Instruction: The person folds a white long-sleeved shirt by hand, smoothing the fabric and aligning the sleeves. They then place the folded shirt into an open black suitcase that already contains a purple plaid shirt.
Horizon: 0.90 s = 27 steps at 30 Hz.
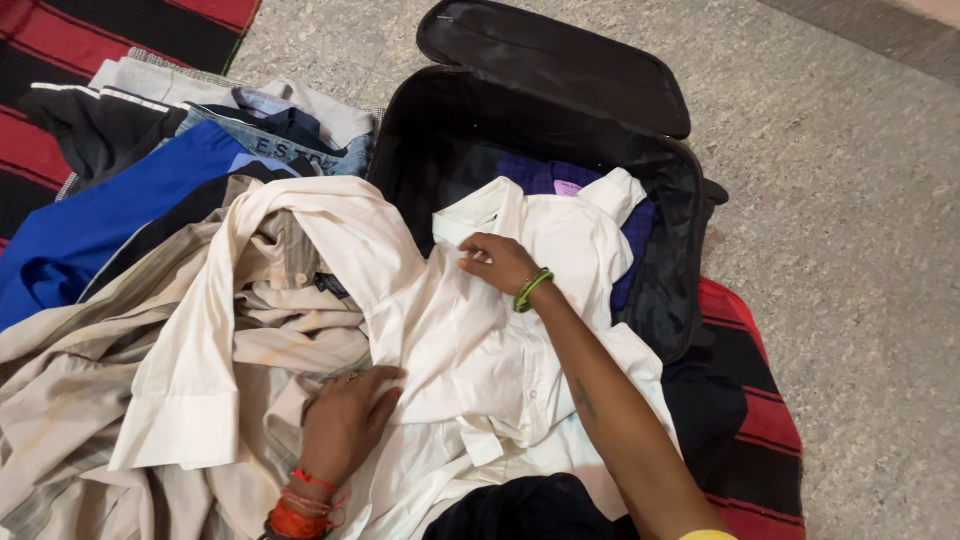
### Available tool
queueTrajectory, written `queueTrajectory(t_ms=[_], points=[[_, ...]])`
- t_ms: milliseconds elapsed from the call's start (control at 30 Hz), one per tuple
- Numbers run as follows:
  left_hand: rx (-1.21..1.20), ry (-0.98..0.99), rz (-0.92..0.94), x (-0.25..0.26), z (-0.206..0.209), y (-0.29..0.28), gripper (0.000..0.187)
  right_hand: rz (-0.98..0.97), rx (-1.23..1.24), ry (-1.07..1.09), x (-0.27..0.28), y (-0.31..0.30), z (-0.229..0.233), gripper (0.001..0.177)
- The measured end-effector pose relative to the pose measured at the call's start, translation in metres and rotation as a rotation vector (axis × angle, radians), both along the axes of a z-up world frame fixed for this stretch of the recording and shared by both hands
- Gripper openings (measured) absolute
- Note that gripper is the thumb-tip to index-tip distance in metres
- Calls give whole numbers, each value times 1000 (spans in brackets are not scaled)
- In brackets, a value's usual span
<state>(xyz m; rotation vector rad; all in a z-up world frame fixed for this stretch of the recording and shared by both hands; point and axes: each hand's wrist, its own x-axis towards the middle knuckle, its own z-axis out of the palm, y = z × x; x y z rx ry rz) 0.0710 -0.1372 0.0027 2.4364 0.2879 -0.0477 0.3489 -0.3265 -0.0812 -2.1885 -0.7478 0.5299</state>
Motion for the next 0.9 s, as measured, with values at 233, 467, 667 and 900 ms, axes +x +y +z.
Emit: queueTrajectory(t_ms=[233,467,667,900], points=[[-936,-181,319,-17,-36,-11,15,19,92,134,-19,40,13,37],[-921,-587,515,-70,-45,58,10,-252,222,-126,18,-20,-57,34],[-625,-337,697,-45,17,95,12,-506,-324,-326,54,-123,-74,66],[266,-423,333,8,82,41,42,-438,-595,-144,34,-158,-81,30]])
